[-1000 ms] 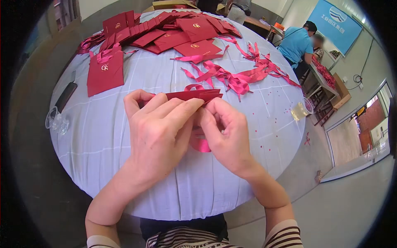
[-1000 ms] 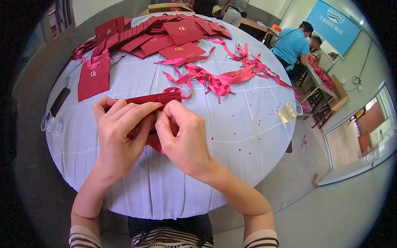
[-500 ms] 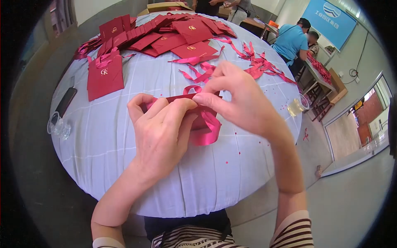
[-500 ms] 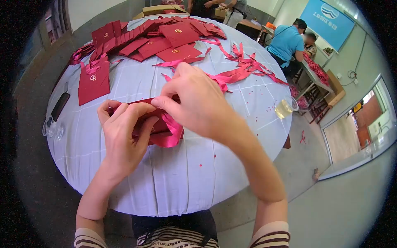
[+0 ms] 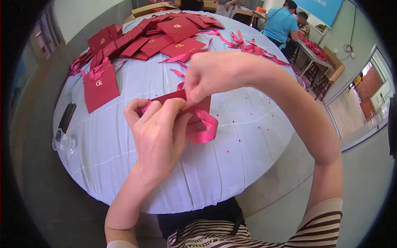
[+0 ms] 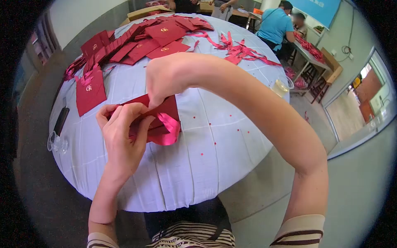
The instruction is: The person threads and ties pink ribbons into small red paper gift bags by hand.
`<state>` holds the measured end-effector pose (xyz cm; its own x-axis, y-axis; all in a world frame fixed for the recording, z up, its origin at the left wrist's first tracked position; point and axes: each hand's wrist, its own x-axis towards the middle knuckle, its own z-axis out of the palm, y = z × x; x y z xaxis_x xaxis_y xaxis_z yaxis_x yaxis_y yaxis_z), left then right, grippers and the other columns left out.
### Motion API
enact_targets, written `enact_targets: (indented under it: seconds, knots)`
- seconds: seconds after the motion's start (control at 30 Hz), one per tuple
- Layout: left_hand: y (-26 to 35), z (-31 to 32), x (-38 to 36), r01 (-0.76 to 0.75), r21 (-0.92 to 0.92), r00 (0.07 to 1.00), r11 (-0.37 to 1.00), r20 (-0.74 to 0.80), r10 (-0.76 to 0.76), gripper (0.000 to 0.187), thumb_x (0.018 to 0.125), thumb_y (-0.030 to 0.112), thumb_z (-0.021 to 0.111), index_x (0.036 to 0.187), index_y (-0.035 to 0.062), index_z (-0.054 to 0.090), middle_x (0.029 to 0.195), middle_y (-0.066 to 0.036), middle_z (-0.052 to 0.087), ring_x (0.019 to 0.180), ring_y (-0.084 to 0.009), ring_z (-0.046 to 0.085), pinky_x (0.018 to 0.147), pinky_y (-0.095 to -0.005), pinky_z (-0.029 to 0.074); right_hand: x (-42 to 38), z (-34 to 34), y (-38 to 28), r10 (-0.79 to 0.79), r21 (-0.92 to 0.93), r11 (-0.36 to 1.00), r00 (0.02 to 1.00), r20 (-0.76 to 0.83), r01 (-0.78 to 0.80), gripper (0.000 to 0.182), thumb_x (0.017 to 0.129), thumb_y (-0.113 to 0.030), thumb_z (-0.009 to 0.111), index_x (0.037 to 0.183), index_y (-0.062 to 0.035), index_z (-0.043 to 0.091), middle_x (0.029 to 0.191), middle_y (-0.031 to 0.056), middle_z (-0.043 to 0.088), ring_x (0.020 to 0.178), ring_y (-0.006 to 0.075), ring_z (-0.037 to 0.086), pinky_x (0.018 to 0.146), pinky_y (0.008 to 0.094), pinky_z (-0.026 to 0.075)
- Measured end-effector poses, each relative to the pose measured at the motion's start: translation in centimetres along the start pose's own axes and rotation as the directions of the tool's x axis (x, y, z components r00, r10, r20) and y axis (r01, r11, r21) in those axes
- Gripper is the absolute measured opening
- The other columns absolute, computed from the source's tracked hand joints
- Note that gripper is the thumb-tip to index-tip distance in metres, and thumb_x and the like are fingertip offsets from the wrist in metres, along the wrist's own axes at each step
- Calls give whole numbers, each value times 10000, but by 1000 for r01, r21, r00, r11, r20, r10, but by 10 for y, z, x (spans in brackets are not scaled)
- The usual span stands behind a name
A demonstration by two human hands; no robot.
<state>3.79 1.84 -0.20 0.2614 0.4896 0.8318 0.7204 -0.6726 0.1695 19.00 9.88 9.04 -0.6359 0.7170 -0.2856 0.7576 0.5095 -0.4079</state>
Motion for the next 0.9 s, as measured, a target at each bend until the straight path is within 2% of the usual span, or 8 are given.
enact_targets:
  seconds: [0.03, 0.1, 0.3, 0.4, 0.63, 0.77, 0.83, 0.9]
  knots:
    - [1, -1, 1, 5, 18, 1000, 1000, 6, -6, 198, 721, 34, 703, 876, 88, 594, 709, -11, 610, 625, -170, 530, 819, -347, 323, -1, -2, -7, 53, -137, 989, 998, 34, -48, 197, 757, -181, 668, 842, -8, 709, 711, 60, 652, 699, 138, 597, 650, 293, 463]
    - [1, -1, 0, 0, 13, 1000, 1000, 3, 0, 189, 724, 37, 702, 870, 88, 594, 707, -13, 612, 624, -170, 529, 816, -345, 323, -7, 0, -9, 64, -118, 991, 998, 10, -62, 184, 759, -164, 648, 836, -9, 709, 703, 56, 651, 686, 143, 591, 639, 295, 461]
    - [1, -4, 2, 18, -18, 999, 1000, 35, -17, 184, 723, 33, 698, 872, 83, 603, 672, -16, 598, 612, -173, 518, 810, -340, 322, -4, 26, 26, -145, 301, 929, 960, -241, 216, 184, 766, -137, 632, 853, 8, 704, 756, 63, 662, 717, 120, 585, 637, 285, 457]
    - [8, -7, 3, -3, -32, 997, 999, 83, 6, 142, 738, 21, 681, 852, 80, 619, 649, -34, 577, 600, -181, 502, 796, -336, 318, 4, 24, 36, 3, 529, 793, 866, -501, 303, 187, 815, -152, 656, 867, 23, 697, 837, 72, 672, 793, 119, 604, 723, 271, 476]
    - [7, -11, 5, 56, 3, 983, 998, 174, -55, 124, 764, 45, 686, 865, 73, 619, 655, -21, 569, 603, -174, 481, 813, -340, 302, 28, 11, 50, 205, 625, 643, 686, -698, 443, 166, 842, -141, 644, 884, 12, 691, 827, 80, 675, 812, 126, 605, 726, 268, 472]
    - [9, -10, 6, 37, -22, 992, 999, 124, -34, 160, 741, 97, 733, 848, 75, 616, 652, -6, 569, 603, -160, 463, 841, -331, 283, 28, 18, 55, 199, 677, 566, 718, -667, 471, 216, 879, -192, 626, 930, 12, 676, 864, 68, 671, 810, 100, 596, 680, 236, 454]
    - [6, -7, 4, 57, -13, 993, 998, 100, -56, 150, 738, 92, 734, 831, 75, 618, 652, -3, 571, 596, -156, 461, 833, -331, 284, 27, 26, 66, -65, 802, 162, 817, -573, 575, 294, 917, -261, 592, 1019, 9, 646, 950, 55, 661, 823, 77, 591, 657, 220, 441]
    - [6, -6, 4, 66, -13, 994, 998, 92, -65, 142, 737, 87, 733, 821, 77, 619, 652, -2, 572, 594, -155, 462, 829, -333, 284, 20, 38, 69, -137, 873, 153, 885, -446, 464, 370, 942, -304, 551, 1111, 20, 605, 1048, 60, 641, 872, 93, 598, 730, 242, 472]
